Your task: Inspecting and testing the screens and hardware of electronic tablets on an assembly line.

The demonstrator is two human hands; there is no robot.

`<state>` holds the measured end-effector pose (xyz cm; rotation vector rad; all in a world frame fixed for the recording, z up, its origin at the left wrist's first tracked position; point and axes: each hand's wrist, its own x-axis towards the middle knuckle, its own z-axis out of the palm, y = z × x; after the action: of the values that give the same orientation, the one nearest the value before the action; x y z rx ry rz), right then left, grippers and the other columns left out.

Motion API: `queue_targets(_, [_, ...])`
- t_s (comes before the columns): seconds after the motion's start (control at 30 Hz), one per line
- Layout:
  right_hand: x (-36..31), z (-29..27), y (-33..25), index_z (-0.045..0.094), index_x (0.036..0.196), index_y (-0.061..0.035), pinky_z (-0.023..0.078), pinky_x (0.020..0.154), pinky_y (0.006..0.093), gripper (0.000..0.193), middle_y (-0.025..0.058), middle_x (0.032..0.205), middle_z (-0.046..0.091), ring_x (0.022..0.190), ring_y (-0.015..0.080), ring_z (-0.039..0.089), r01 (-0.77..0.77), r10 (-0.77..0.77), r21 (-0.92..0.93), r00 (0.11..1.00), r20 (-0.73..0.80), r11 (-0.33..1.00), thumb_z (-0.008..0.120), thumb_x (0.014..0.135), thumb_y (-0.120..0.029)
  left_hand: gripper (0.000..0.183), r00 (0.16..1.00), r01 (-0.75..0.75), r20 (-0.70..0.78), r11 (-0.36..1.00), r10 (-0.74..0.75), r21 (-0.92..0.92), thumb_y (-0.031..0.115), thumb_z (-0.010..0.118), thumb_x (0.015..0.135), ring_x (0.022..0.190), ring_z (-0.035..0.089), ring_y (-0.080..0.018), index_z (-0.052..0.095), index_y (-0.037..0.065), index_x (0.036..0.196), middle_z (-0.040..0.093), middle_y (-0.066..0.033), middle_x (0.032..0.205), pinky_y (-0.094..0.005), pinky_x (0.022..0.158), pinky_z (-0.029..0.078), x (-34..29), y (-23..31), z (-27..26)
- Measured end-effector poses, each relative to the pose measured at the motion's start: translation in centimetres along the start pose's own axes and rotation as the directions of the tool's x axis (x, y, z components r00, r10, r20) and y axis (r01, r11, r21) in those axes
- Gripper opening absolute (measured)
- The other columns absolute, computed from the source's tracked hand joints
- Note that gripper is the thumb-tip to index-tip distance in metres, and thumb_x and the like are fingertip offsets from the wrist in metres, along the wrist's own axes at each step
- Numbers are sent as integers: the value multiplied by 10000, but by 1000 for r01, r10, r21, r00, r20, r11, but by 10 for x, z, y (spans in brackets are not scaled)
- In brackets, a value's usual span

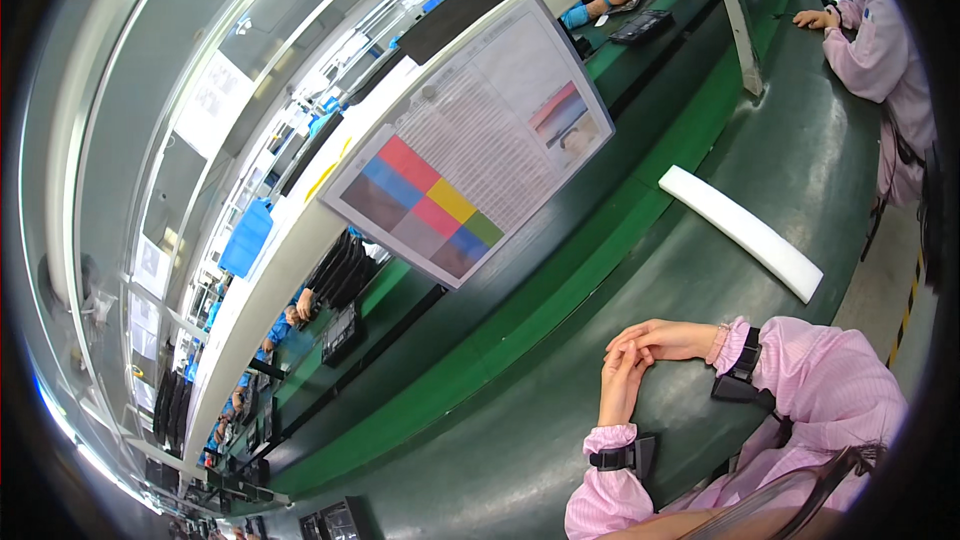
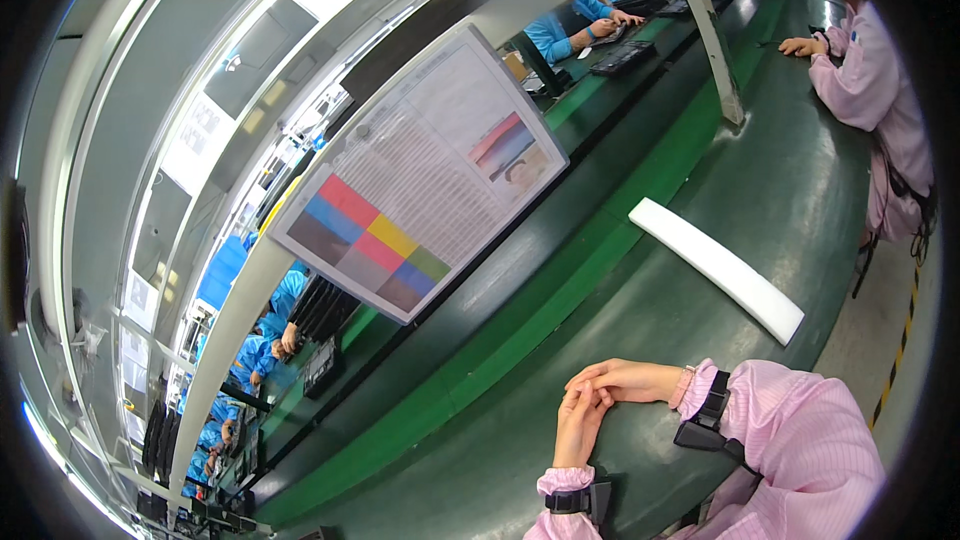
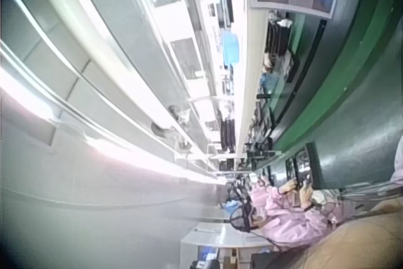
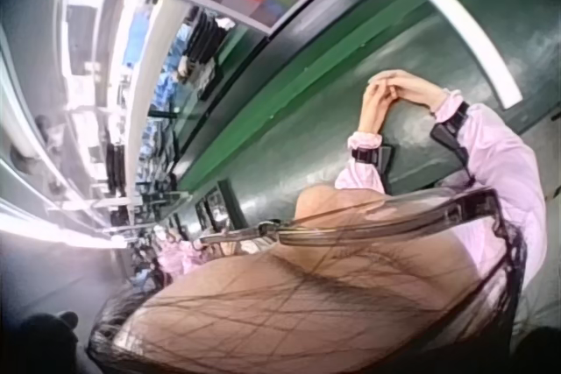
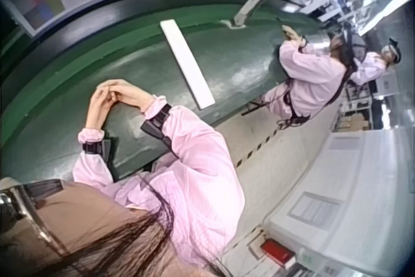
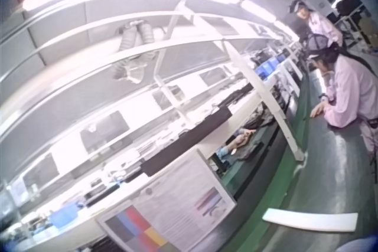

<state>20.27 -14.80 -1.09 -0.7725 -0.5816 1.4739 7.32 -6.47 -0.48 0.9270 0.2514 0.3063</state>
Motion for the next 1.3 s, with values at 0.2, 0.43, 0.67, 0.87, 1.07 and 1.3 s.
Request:
queue_targets(0.2, [5,-2,3,557,1193,4,431,630,174,336,36,1046,613,687,25,518,-7,8,20,1000,-8,1000,558,889,-137,271,1000,3,-11,1000,-3,30,225,473,962,819,515,-123,538,17,1123,541,-26,854,-273,808,433,0,0,-3])
queue_targets(0.43, [0,1,-10,565,1179,-2,431,580,181,349,40,1006,616,641,49,508,-26,29,-97,999,35,995,585,840,-83,345,999,36,11,991,-38,128,214,502,945,804,506,-110,513,8,1220,536,-19,837,-255,788,429,0,6,7])
queue_targets(0.67, [-2,6,-11,557,1181,8,433,575,171,365,44,1016,604,627,50,513,-28,32,-100,998,45,995,544,819,-36,334,999,48,15,989,-50,141,229,496,947,788,504,-111,527,24,1209,532,-14,819,-246,772,422,-3,8,8])
queue_targets(0.87, [2,-6,-2,511,1227,16,455,607,153,399,87,1170,566,725,35,541,-24,39,-130,992,116,991,583,869,-146,336,998,60,8,987,-62,149,246,488,951,765,490,-108,529,19,1196,522,-12,799,-238,745,409,-2,8,10])
queue_targets(1.07, [0,1,-9,520,1213,24,452,601,160,390,77,1094,577,691,46,536,-29,41,-128,995,92,991,540,835,-73,315,997,73,-1,985,-73,159,235,489,950,761,488,-105,535,25,1181,515,-6,792,-234,746,406,-1,9,10])
queue_targets(1.3, [0,-1,-8,527,1202,34,446,584,177,419,59,993,590,609,61,520,-33,40,-131,998,54,991,488,786,9,305,997,69,12,987,-71,145,230,493,948,764,494,-103,539,33,1176,523,-5,796,-233,745,409,-1,8,12])
